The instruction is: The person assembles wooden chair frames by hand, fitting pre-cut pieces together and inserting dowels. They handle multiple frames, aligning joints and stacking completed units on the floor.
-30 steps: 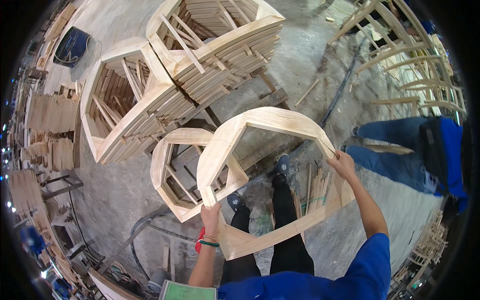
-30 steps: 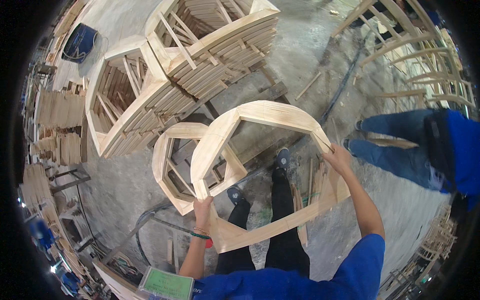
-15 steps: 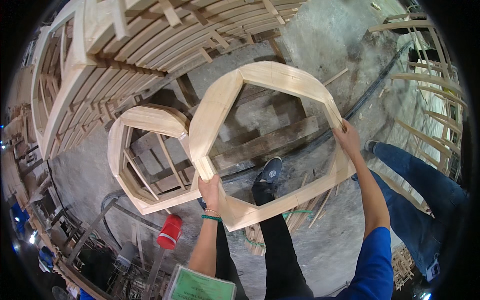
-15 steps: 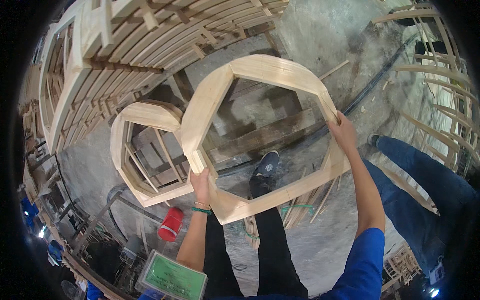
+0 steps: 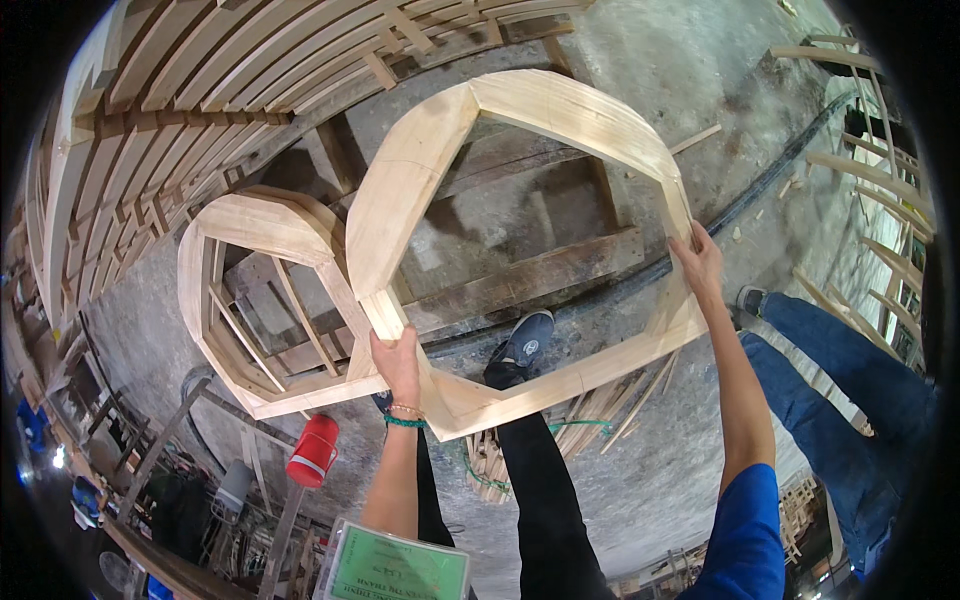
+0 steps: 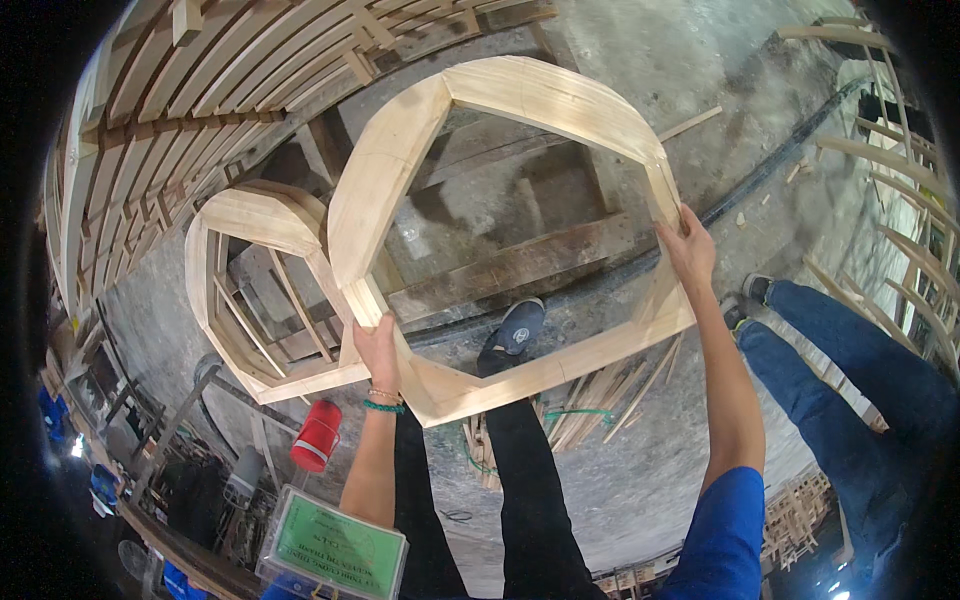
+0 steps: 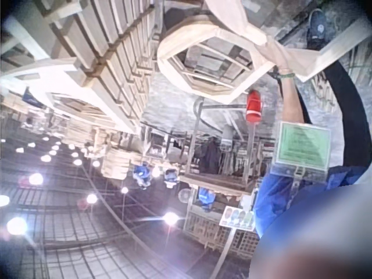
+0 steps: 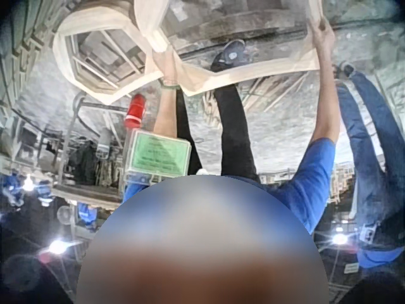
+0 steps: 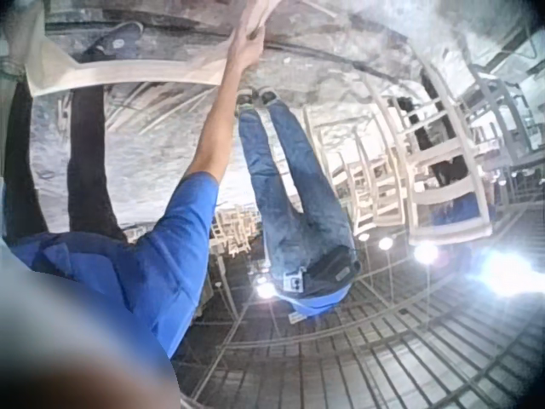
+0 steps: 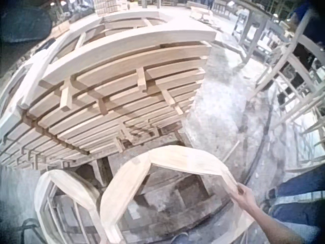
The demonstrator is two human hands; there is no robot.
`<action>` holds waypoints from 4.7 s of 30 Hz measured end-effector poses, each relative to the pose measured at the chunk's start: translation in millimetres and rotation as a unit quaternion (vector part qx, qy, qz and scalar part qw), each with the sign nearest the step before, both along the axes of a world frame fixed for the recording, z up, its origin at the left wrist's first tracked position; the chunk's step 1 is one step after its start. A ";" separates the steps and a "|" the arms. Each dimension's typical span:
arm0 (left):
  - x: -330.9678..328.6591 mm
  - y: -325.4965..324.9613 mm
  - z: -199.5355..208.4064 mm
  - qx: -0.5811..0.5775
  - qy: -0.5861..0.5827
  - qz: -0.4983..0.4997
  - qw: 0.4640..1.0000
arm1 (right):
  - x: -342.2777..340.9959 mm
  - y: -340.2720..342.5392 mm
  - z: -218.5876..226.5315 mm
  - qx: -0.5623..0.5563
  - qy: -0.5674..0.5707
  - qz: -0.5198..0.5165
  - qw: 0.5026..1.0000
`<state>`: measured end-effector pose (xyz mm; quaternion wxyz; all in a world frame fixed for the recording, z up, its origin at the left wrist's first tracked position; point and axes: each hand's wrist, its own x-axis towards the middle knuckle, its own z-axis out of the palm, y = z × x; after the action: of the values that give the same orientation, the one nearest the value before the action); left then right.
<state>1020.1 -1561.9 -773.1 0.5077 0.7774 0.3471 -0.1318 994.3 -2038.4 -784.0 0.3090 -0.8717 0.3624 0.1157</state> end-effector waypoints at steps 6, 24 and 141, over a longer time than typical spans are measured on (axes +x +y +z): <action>13.1 -8.2 -7.8 -0.021 -0.063 0.020 0.998 | 59.1 11.3 4.6 -0.047 0.033 0.063 0.996; 38.8 6.2 -38.3 0.004 -0.034 0.013 0.999 | 57.1 18.1 -19.9 -0.018 -0.025 0.027 0.999; -63.5 177.2 136.7 0.050 0.187 -0.474 0.859 | -472.9 258.4 63.1 -0.053 0.186 -0.394 0.898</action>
<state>956.6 -1384.8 -636.4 0.2701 0.8330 0.0309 -0.4819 521.5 -1780.0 -721.0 0.2091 -0.6350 0.7331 0.1252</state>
